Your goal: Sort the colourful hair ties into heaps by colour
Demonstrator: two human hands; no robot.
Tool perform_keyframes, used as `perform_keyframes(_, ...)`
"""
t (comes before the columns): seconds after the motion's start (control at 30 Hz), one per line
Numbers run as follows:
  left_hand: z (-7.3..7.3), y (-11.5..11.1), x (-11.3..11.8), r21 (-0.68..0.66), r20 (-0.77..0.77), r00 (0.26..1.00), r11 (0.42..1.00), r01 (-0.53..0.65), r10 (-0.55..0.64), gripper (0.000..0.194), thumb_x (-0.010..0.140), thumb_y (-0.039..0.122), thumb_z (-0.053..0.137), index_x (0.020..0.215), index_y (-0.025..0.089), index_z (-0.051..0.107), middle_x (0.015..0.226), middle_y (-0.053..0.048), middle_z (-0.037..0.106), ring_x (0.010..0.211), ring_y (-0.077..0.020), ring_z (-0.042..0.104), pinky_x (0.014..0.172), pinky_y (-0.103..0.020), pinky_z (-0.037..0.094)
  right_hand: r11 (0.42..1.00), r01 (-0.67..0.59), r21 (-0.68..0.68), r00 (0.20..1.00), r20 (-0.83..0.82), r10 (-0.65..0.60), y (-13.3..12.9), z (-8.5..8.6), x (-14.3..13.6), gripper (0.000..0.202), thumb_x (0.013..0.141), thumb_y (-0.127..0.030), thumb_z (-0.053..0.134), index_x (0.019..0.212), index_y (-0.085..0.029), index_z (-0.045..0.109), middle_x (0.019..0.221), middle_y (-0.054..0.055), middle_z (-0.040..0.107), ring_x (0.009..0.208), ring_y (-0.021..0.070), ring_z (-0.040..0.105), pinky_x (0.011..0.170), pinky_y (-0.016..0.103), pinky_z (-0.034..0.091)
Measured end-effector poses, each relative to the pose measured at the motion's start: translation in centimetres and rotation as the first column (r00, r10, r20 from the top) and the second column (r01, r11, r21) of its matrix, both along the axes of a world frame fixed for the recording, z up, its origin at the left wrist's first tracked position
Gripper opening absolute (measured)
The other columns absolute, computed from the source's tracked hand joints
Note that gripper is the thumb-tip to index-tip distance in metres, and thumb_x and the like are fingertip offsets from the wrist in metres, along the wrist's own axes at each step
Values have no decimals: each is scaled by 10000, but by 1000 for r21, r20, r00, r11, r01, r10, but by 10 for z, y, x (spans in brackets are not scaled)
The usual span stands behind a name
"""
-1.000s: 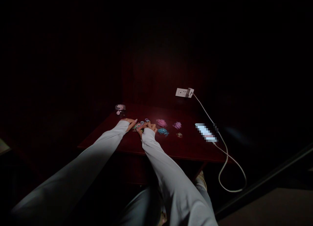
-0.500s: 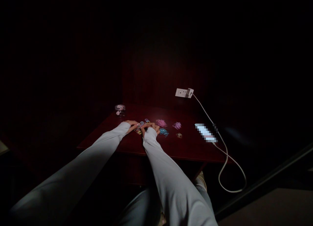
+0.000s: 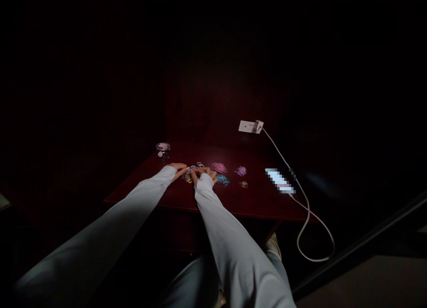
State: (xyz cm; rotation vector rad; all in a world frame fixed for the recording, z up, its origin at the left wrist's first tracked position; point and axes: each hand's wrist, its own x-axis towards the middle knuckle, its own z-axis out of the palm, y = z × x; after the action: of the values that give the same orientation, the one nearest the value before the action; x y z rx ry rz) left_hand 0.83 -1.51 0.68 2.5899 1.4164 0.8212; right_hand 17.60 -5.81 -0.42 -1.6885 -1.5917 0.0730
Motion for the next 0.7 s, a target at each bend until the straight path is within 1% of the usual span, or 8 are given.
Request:
perform_keyframes(0.1, 0, 0, 2, -8, 10, 1000, 1000, 2, -2, 374, 982, 405, 410, 788, 214, 666, 866, -19, 720, 806, -152, 624, 682, -225, 403, 999, -22, -49, 999, 27, 23, 0, 2, 0, 248, 944, -485, 588, 922, -336, 785, 1105, 16, 667, 1091, 260, 465, 860, 365, 281)
perform_keyframes(0.2, -2, 1, 3, 8, 3, 1000, 1000, -20, 20, 372, 979, 406, 414, 787, 216, 670, 855, -20, 721, 806, -156, 628, 676, -227, 401, 998, -8, -66, 999, 44, 11, -2, 2, 0, 274, 950, -497, 577, 900, -331, 788, 1095, 19, 660, 1077, 250, 454, 859, 365, 287)
perform_keyframes(0.3, -4, 1, 2, 15, 4, 1000, 1000, -17, 17, 394, 986, 419, 396, 817, 216, 688, 880, -26, 732, 806, -155, 639, 673, -225, 405, 999, -40, 1, 999, -11, 40, -4, 0, 0, 313, 937, -524, 579, 868, -305, 792, 1078, 38, 662, 1065, 255, 444, 868, 375, 288)
perform_keyframes(0.37, -4, 0, 1, 15, 27, 1000, 1000, -10, 9, 418, 994, 436, 370, 868, 223, 706, 935, -29, 745, 849, -157, 655, 697, -220, 421, 997, -61, 54, 998, -29, 63, -6, 0, 4, 345, 940, -540, 557, 872, -297, 792, 1076, 41, 659, 1058, 254, 437, 878, 379, 285)
perform_keyframes(0.43, -4, 0, 1, 11, 56, 998, 1000, 0, 0, 433, 999, 449, 350, 930, 232, 719, 1008, -32, 755, 923, -164, 668, 749, -217, 439, 996, -51, 71, 999, -13, 52, -8, 2, 13, 359, 947, -539, 540, 875, -291, 789, 1084, 41, 655, 1061, 254, 430, 888, 384, 277)
perform_keyframes(0.5, -5, 0, 0, 8, 70, 998, 1000, 2, -3, 437, 999, 459, 349, 964, 237, 724, 1055, -35, 757, 972, -170, 671, 794, -218, 449, 998, -18, 62, 1000, 23, 17, -10, 7, 29, 333, 942, -517, 560, 868, -287, 790, 1110, 41, 653, 1081, 260, 420, 898, 393, 263)
perform_keyframes(0.57, -6, 1, 0, 8, 72, 997, 1000, -4, 3, 440, 997, 463, 348, 974, 237, 725, 1078, -36, 757, 983, -171, 672, 810, -218, 452, 997, 26, 66, 998, 64, -30, -13, 13, 53, 273, 927, -481, 602, 863, -295, 791, 1134, 35, 649, 1101, 266, 407, 902, 400, 248)
perform_keyframes(0.7, -6, 2, 0, 26, 60, 998, 999, -19, 17, 458, 995, 457, 328, 972, 228, 723, 1099, -42, 753, 993, -176, 672, 819, -225, 458, 981, 163, 110, 981, 90, -173, -25, 22, 115, 194, 896, -436, 649, 865, -306, 790, 1129, 26, 647, 1108, 267, 388, 916, 410, 228)
